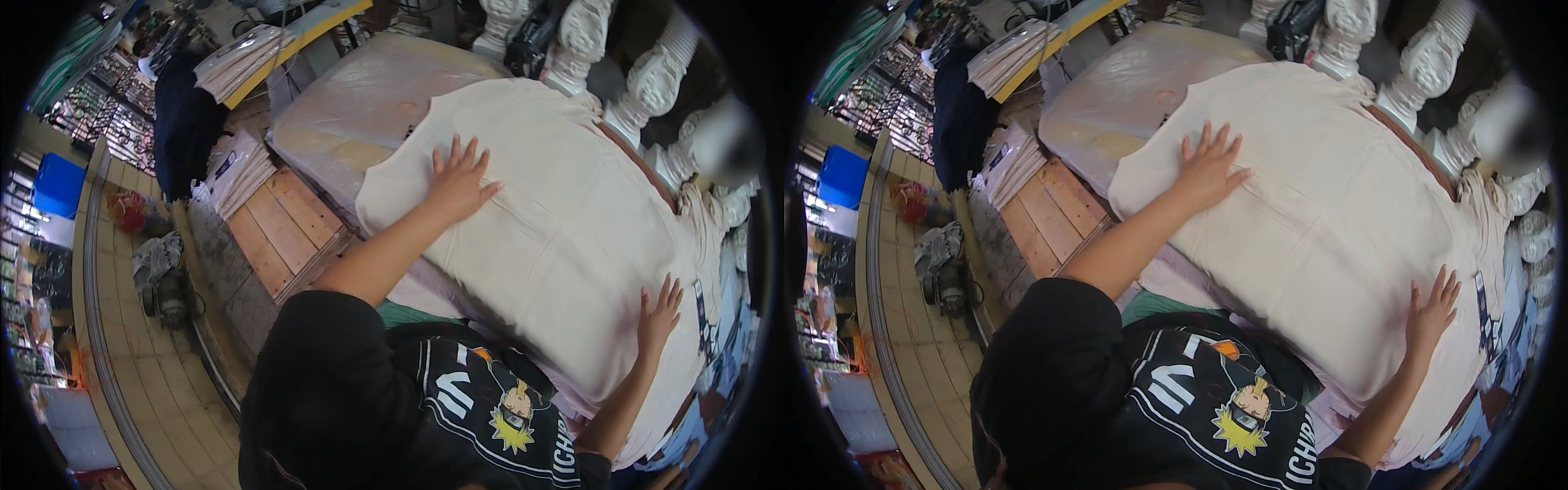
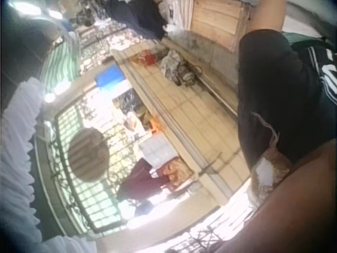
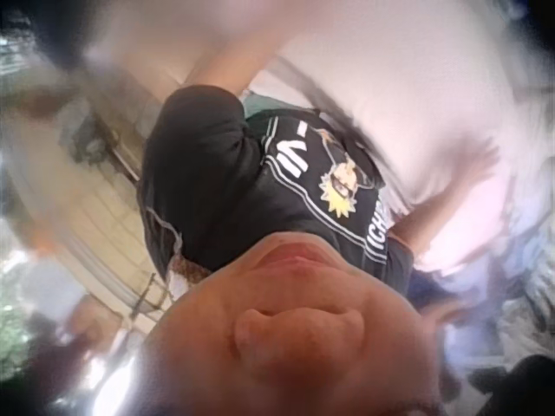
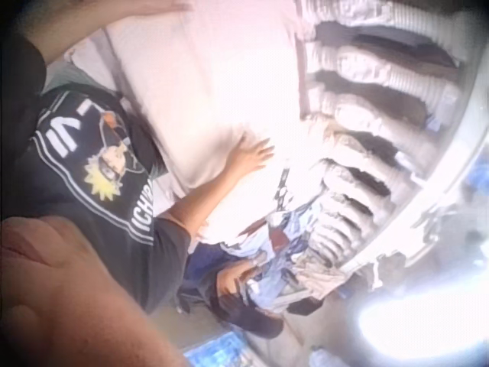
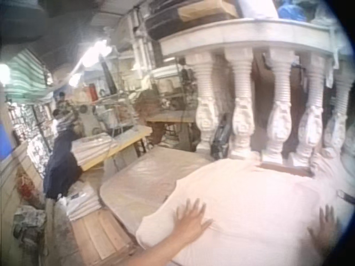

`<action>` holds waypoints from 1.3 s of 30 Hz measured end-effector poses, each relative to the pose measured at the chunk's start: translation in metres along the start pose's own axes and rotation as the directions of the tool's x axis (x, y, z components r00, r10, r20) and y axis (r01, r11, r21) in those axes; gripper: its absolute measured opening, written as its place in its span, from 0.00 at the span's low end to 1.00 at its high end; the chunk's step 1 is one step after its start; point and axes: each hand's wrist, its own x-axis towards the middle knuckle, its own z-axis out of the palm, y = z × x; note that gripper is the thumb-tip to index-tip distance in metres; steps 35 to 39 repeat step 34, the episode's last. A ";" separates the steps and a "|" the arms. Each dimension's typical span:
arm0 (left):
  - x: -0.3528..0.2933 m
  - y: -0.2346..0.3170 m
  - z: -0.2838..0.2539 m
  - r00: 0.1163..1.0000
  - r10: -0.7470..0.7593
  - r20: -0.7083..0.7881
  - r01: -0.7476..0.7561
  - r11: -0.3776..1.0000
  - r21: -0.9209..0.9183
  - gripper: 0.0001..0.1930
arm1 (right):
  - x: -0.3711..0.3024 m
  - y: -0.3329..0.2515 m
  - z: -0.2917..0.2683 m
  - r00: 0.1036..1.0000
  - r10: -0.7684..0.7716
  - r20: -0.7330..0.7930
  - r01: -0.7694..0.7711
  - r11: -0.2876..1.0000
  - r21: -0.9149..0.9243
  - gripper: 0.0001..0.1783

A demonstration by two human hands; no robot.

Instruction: The person places a folded shirt into a plastic bag, seals the bag with tape, and then unfolds another shirt to check its tag.

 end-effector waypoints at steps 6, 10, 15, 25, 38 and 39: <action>-0.006 -0.008 0.015 1.000 -0.010 -0.006 0.010 0.999 -0.036 0.35 | -0.039 -0.093 0.010 0.982 -0.178 -0.060 0.187 0.955 0.228 0.35; -0.008 -0.011 0.013 1.000 -0.016 -0.016 0.016 0.999 -0.052 0.35 | -0.049 -0.105 0.023 0.986 -0.139 0.086 0.116 0.965 0.236 0.33; -0.010 -0.004 0.015 0.999 0.005 -0.042 -0.007 0.998 -0.057 0.33 | -0.056 -0.095 0.024 0.989 -0.113 0.099 0.085 0.964 0.250 0.33; 0.000 -0.022 0.025 0.998 0.055 -0.026 -0.052 0.994 0.092 0.32 | -0.050 -0.068 -0.018 0.985 -0.079 -0.156 0.137 0.902 0.410 0.33; 0.008 -0.008 0.023 0.991 -0.060 0.118 0.038 0.983 0.182 0.32 | -0.059 0.130 -0.055 0.927 0.328 -0.184 -0.259 0.912 0.319 0.21; 0.008 -0.008 0.023 0.991 -0.060 0.118 0.038 0.983 0.182 0.32 | -0.059 0.130 -0.055 0.927 0.328 -0.184 -0.259 0.912 0.319 0.21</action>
